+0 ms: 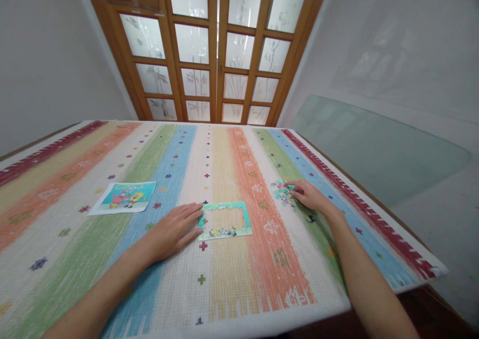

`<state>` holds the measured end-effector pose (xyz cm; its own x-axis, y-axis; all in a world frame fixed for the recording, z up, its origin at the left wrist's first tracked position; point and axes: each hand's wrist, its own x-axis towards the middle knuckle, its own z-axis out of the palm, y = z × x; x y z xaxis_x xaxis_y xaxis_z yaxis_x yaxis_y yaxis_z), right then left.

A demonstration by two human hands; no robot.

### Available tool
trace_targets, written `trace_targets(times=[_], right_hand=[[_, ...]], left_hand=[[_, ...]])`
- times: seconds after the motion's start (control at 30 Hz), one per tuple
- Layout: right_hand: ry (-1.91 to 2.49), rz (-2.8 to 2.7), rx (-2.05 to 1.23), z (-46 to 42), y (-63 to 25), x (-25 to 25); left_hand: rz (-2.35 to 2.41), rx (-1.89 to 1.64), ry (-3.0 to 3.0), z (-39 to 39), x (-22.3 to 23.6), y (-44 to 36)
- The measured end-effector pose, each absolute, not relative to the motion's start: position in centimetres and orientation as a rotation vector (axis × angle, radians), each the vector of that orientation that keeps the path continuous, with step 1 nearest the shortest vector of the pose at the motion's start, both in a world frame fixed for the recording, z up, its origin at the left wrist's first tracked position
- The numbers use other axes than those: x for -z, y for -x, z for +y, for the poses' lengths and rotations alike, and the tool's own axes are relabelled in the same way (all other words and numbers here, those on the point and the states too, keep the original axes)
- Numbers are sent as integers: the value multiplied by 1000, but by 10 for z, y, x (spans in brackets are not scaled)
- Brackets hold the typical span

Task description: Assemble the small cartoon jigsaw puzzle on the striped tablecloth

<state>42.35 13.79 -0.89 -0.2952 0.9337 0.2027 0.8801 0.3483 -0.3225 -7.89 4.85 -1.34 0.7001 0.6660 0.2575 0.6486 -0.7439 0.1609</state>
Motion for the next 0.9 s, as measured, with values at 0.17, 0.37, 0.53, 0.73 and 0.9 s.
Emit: trace_targets(times=[0.17, 0.37, 0.53, 0.73, 0.9], right_hand=[[1595, -2232, -258, 138, -424, 10], [1618, -2147, -291, 139, -424, 11], [1627, -2105, -285, 137, -419, 7], [1648, -2066, -294, 133, -408, 0], [1619, -1967, -264, 128, -391, -10]], left_hand=[[1109, -445, -2850, 48, 13, 78], [1109, -456, -2849, 47, 12, 78], [1104, -447, -2860, 48, 12, 78], [1111, -451, -2823, 49, 14, 79], [1106, -449, -2820, 47, 11, 77]])
